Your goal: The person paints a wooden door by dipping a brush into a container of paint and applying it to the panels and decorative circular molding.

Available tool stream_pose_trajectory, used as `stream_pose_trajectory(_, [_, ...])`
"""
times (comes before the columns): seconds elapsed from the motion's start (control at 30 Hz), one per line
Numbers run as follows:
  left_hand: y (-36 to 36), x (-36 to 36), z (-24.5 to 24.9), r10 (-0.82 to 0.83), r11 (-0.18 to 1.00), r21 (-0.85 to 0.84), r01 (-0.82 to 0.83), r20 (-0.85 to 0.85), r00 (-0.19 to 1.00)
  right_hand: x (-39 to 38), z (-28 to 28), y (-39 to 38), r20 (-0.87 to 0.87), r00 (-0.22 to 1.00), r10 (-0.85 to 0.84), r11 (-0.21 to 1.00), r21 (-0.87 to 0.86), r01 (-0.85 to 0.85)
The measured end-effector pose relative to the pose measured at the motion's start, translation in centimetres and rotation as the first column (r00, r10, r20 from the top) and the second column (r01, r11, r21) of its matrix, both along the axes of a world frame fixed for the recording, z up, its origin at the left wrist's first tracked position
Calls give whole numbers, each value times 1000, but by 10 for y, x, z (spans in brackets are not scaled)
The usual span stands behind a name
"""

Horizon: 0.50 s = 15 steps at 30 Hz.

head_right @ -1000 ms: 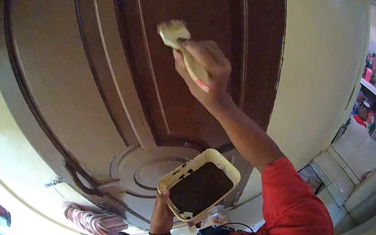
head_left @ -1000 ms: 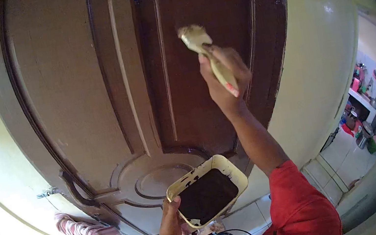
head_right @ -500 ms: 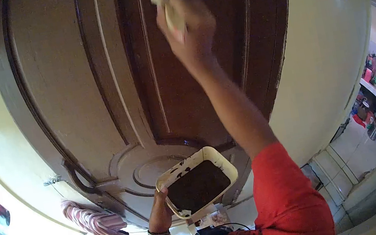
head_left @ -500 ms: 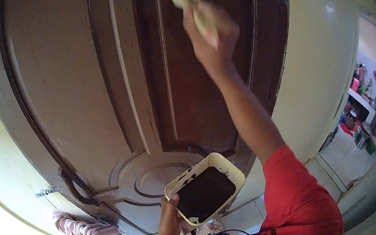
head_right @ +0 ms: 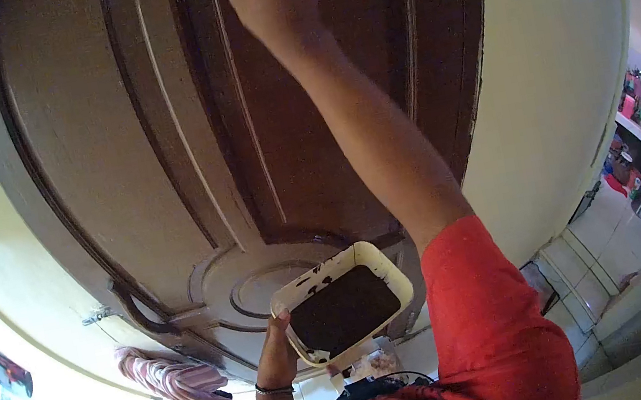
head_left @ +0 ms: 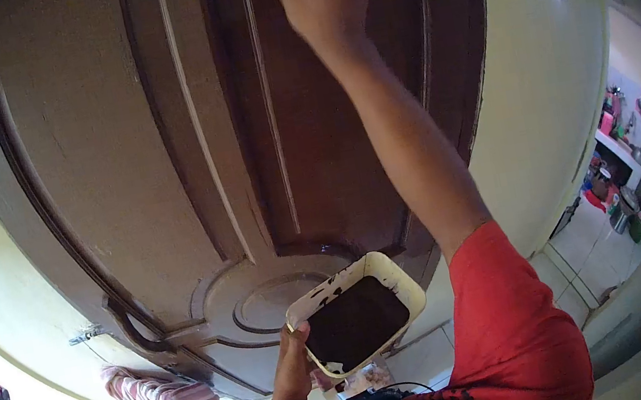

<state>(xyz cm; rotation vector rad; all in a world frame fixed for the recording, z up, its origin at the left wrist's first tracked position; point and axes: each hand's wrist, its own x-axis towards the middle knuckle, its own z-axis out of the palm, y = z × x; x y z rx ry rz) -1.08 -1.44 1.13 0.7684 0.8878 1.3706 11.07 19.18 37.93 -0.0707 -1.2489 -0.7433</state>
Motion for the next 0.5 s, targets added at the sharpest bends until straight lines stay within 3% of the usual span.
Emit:
stream_pose_trajectory(0.07, [2, -3, -9, -21, 1000, 17, 20, 27, 999, 5, -45, -3, 13, 991, -133, 990, 38, 132])
stream_pose_trajectory(0.13, [3, -2, -11, -34, 999, 43, 32, 61, 998, 10, -90, -11, 45, 998, -43, 999, -9, 43])
stream_pose_trajectory(0.23, [-5, 0, 3, -16, 1000, 27, 16, 19, 1000, 13, -91, -27, 47, 997, 68, 998, -13, -67])
stream_pose_trajectory(0.3, [-7, 0, 13, -58, 997, 44, 58, -14, 998, 12, -55, -30, 41, 999, 26, 999, 29, -27])
stream_pose_trajectory(0.37, [-2, 1, 7, -67, 995, 75, 67, 2, 998, 1, -7, -26, 2, 1000, 19, 971, 237, -19])
stream_pose_trajectory(0.43, [0, 1, 3, -69, 992, 104, 67, 16, 998, -10, 33, -28, -29, 999, -33, 976, 214, 38])
stream_pose_trajectory(0.5, [0, 2, 1, -35, 996, 78, 33, 29, 999, -13, 35, -26, -60, 994, -88, 979, 177, 97])
